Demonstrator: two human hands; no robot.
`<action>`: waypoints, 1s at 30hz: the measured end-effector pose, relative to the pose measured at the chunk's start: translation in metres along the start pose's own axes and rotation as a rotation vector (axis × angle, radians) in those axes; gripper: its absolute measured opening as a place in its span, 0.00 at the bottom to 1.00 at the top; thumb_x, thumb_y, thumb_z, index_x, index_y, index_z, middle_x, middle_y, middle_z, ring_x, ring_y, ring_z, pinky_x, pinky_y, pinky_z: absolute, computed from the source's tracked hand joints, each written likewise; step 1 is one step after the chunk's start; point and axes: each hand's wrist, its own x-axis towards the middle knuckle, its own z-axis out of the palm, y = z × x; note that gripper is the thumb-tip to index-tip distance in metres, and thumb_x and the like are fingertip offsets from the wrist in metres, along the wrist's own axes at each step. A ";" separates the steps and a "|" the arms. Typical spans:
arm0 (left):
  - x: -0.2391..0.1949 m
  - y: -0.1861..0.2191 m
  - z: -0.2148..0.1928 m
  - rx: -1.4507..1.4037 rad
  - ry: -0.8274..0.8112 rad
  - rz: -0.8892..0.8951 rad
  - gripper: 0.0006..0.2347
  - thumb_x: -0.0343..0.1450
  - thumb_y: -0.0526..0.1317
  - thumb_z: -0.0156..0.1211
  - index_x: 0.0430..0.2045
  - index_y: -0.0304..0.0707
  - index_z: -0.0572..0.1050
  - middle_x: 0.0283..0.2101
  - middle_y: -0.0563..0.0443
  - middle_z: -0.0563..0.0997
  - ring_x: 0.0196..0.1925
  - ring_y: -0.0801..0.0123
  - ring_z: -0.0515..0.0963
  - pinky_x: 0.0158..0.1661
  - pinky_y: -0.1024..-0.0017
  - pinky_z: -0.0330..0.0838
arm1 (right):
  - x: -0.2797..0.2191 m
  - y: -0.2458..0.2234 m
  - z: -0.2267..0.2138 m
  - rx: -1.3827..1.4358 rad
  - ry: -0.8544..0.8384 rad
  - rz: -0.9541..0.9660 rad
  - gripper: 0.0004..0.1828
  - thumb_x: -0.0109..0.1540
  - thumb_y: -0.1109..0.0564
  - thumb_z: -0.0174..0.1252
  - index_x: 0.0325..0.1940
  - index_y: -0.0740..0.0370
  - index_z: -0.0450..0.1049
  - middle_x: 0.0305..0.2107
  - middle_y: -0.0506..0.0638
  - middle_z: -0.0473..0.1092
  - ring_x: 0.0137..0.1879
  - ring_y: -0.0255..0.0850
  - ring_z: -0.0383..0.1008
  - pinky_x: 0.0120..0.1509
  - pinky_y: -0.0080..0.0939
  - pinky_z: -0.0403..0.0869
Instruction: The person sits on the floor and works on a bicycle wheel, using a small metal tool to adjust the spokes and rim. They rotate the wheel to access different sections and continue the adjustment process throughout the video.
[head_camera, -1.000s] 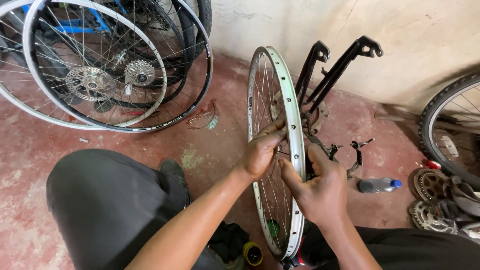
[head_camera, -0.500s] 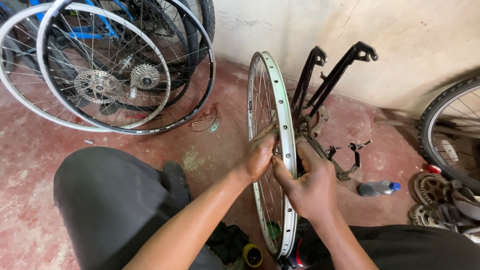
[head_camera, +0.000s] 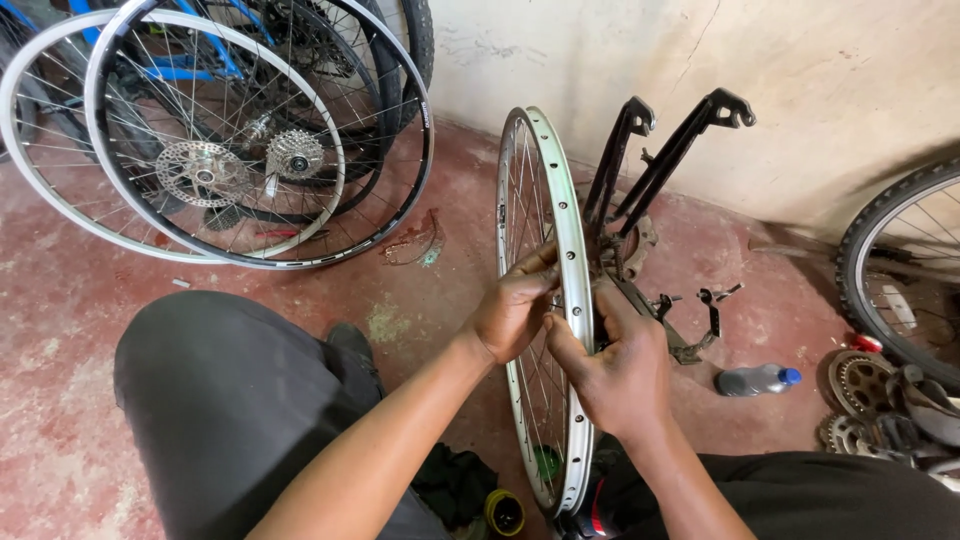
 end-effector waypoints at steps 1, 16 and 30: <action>0.001 0.003 0.004 -0.010 0.003 0.023 0.18 0.71 0.39 0.56 0.57 0.39 0.72 0.51 0.51 0.76 0.55 0.68 0.70 0.59 0.68 0.56 | 0.000 -0.002 0.000 -0.007 -0.001 -0.001 0.18 0.55 0.53 0.63 0.19 0.58 0.61 0.05 0.52 0.51 0.15 0.37 0.51 0.21 0.37 0.54; -0.002 0.019 0.015 0.053 0.014 0.018 0.18 0.72 0.37 0.52 0.58 0.38 0.70 0.53 0.52 0.74 0.49 0.75 0.68 0.48 0.77 0.58 | 0.000 -0.002 0.004 0.103 -0.009 -0.028 0.14 0.56 0.56 0.63 0.23 0.60 0.65 0.06 0.52 0.55 0.18 0.36 0.53 0.22 0.37 0.55; 0.006 0.023 -0.004 0.137 -0.214 -0.069 0.12 0.75 0.36 0.39 0.46 0.34 0.71 0.53 0.49 0.68 0.54 0.71 0.66 0.56 0.70 0.59 | 0.004 0.010 0.003 0.032 -0.111 0.035 0.09 0.52 0.59 0.60 0.35 0.63 0.73 0.19 0.48 0.71 0.23 0.35 0.62 0.28 0.35 0.65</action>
